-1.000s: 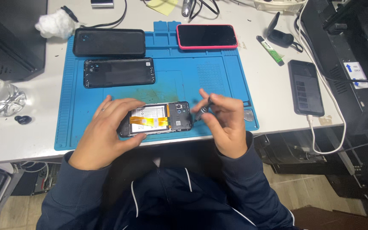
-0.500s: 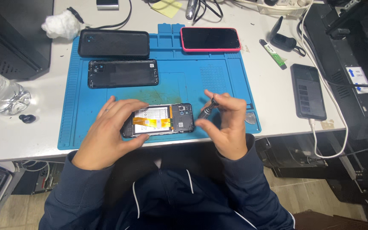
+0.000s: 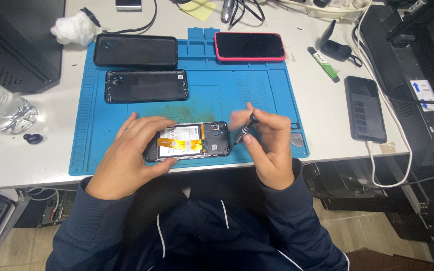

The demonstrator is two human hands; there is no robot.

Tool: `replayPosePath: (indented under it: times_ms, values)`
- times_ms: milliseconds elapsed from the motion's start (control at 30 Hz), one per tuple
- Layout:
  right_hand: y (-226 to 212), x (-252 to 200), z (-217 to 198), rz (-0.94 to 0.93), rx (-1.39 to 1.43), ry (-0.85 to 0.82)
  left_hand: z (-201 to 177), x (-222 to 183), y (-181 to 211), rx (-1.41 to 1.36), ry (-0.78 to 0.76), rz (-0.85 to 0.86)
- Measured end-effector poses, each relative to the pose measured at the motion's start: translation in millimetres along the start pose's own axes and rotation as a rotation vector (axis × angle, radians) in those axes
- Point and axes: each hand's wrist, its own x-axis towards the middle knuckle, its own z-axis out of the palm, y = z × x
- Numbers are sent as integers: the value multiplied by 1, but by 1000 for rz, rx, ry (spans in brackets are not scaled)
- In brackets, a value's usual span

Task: The person uses a screwdriver to remove multiple screws from a disassembled smartphone placed on a blue work mat. They place each removed screw on the mat and continue unscrewing different areas of the phone's internal frame.

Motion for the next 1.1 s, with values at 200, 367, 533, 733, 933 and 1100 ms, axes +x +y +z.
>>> replayPosePath:
  times_ms: [200,367,533,733,933,1100]
  values:
    - [6,-2,0,6,-109,57,0,0,1,0,0,2]
    - [-2,1,0,-12,-70,-12,0,0,0,2,-8,-8]
    - [6,-1,1,-4,-124,39,0,1,0,4,11,18]
    - [0,1,0,-23,-26,-60,-1,0,0,-3,0,4]
    - [2,1,2,-20,-142,-12,-1,1,0,1,8,12]
    - [-2,1,2,-20,-3,-46,-1,1,1,0,-1,5]
